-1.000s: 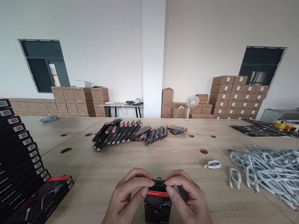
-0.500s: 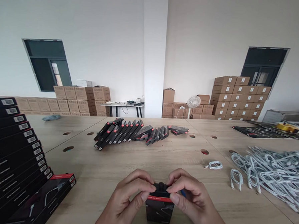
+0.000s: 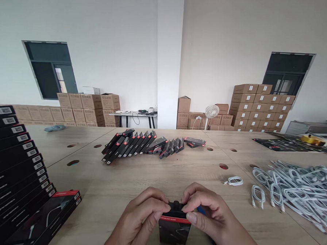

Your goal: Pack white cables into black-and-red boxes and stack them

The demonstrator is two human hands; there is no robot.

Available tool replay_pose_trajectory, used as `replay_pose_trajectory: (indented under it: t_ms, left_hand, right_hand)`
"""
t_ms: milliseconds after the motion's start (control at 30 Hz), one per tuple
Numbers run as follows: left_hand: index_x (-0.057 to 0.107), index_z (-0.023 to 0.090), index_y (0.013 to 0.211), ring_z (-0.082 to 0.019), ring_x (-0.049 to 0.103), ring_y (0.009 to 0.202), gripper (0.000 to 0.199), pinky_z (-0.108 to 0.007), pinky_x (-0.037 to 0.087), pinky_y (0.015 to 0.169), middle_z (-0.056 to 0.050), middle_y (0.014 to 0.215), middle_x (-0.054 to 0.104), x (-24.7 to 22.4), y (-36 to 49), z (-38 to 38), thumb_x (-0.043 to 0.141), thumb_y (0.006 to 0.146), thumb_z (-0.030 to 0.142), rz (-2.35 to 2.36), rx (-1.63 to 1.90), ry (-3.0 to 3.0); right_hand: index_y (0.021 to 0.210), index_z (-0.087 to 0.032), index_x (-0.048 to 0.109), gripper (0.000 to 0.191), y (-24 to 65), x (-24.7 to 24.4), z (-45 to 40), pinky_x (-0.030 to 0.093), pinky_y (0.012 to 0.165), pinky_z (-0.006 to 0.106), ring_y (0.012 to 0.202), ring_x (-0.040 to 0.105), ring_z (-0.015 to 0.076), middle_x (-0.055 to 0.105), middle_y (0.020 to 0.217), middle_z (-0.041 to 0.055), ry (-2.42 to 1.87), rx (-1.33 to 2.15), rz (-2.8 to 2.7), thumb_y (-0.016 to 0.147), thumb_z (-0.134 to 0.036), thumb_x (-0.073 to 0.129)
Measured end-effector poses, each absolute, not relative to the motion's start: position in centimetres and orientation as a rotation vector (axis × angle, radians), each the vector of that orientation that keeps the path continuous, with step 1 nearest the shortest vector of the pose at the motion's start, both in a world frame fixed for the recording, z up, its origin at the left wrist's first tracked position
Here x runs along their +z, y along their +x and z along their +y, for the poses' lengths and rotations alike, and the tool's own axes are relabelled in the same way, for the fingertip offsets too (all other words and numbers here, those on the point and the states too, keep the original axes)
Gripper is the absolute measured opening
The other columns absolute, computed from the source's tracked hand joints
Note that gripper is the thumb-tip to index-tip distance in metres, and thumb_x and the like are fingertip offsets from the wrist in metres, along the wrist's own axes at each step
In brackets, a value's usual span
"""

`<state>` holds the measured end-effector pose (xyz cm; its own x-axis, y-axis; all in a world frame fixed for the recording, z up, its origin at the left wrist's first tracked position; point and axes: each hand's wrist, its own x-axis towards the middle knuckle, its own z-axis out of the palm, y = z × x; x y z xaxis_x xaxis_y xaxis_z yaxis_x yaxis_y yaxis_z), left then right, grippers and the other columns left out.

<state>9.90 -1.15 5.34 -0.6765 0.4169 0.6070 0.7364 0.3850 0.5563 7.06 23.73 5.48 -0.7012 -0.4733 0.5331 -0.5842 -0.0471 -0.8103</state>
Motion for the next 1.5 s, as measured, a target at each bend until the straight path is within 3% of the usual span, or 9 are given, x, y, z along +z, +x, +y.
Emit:
replay_pose_trajectory:
  t_ms: [467, 533, 633, 667, 767, 1000, 1200, 1267, 1500]
  left_hand:
    - [0.062, 0.033, 0.112, -0.021, 0.062, 0.112, 0.027, -0.037, 0.053, 0.095, -0.006, 0.122, 0.058, 4.0, 9.0, -0.6, 0.054, 0.092, 0.017, -2.247, -1.175, -0.938]
    - [0.055, 0.033, 0.128, -0.029, 0.055, 0.127, 0.047, -0.048, 0.050, 0.104, -0.011, 0.139, 0.049, 2.3, 8.4, 0.9, 0.065, 0.084, 0.020, -2.273, -1.079, -0.767]
    - [0.017, 0.024, 0.157, -0.047, 0.031, 0.144, 0.118, -0.065, 0.041, 0.111, -0.023, 0.161, 0.016, -0.8, 7.5, 3.9, 0.082, 0.059, 0.021, -2.387, -0.977, -0.443]
    - [0.012, 0.020, 0.159, -0.049, 0.025, 0.147, 0.123, -0.067, 0.036, 0.113, -0.025, 0.162, 0.013, -1.5, 7.2, 4.7, 0.080, 0.057, 0.018, -2.425, -0.948, -0.395]
    - [0.013, 0.019, 0.160, -0.041, 0.023, 0.150, 0.112, -0.058, 0.031, 0.120, -0.022, 0.160, 0.021, -2.3, 6.5, 5.4, 0.068, 0.063, 0.011, -2.430, -0.873, -0.257]
    - [0.023, 0.016, 0.158, -0.028, 0.035, 0.145, 0.088, -0.037, 0.031, 0.121, -0.015, 0.159, 0.029, 2.8, 7.0, -5.1, 0.060, 0.079, 0.022, -2.648, -0.302, 0.263]
    - [0.047, 0.004, 0.142, -0.037, 0.033, 0.147, 0.066, -0.049, 0.024, 0.122, -0.024, 0.152, 0.043, 6.0, 9.0, -17.8, 0.063, 0.079, 0.014, -2.784, -0.009, 0.580]
    - [0.056, 0.007, 0.133, -0.036, 0.038, 0.144, 0.054, -0.052, 0.027, 0.120, -0.021, 0.148, 0.050, 5.7, 9.8, -20.4, 0.067, 0.080, 0.013, -2.851, 0.046, 0.645]
    - [0.054, 0.015, 0.137, -0.031, 0.042, 0.143, 0.051, -0.055, 0.032, 0.118, -0.015, 0.153, 0.048, 4.0, 10.2, -23.2, 0.066, 0.088, 0.021, -2.948, 0.030, 0.610]
  right_hand:
    - [0.102, -0.031, 0.077, 0.015, 6.3, 4.1, 23.9, 0.054, 0.090, 0.034, 0.106, 0.068, 0.0219, 0.072, 0.110, 0.0077, 1.174, 1.622, -2.100, 0.090, -0.026, 0.070]
    - [0.101, -0.030, 0.077, 0.014, 5.5, 3.3, 22.9, 0.055, 0.090, 0.033, 0.104, 0.069, 0.0211, 0.073, 0.109, 0.0077, 1.035, 1.625, -2.027, 0.092, -0.027, 0.067]
    - [0.101, -0.027, 0.077, 0.016, 4.2, 1.8, 21.4, 0.059, 0.087, 0.031, 0.101, 0.072, 0.0217, 0.075, 0.108, 0.0084, 0.843, 1.743, -1.971, 0.093, -0.035, 0.066]
    - [0.104, -0.026, 0.076, 0.020, 3.8, 1.2, 21.4, 0.060, 0.085, 0.030, 0.101, 0.072, 0.0221, 0.076, 0.109, 0.0087, 0.807, 1.753, -1.998, 0.092, -0.039, 0.065]
    - [0.123, -0.026, 0.069, 0.040, 2.3, -1.7, 23.1, 0.062, 0.084, 0.033, 0.106, 0.071, 0.0244, 0.073, 0.122, 0.0101, 0.740, 1.490, -2.148, 0.088, -0.046, 0.065]
    - [0.108, -0.024, 0.076, 0.049, 0.6, -7.9, 30.4, 0.062, 0.085, 0.048, 0.097, 0.073, 0.0317, 0.074, 0.106, 0.0121, 0.475, 0.951, -2.405, 0.081, -0.061, 0.058]
    - [0.124, -0.018, 0.070, 0.049, 2.3, -6.0, 27.8, 0.054, 0.098, 0.045, 0.109, 0.068, 0.0318, 0.070, 0.112, 0.0133, 0.539, 0.770, -2.844, 0.082, -0.041, 0.061]
    - [0.130, -0.017, 0.068, 0.051, 2.7, -5.5, 27.4, 0.053, 0.100, 0.044, 0.112, 0.067, 0.0318, 0.069, 0.115, 0.0140, 0.524, 0.718, -2.937, 0.082, -0.035, 0.060]
    - [0.142, -0.014, 0.057, 0.054, 3.4, -5.1, 28.0, 0.051, 0.099, 0.047, 0.111, 0.067, 0.0328, 0.072, 0.115, 0.0154, 0.527, 0.657, -3.040, 0.090, -0.024, 0.050]
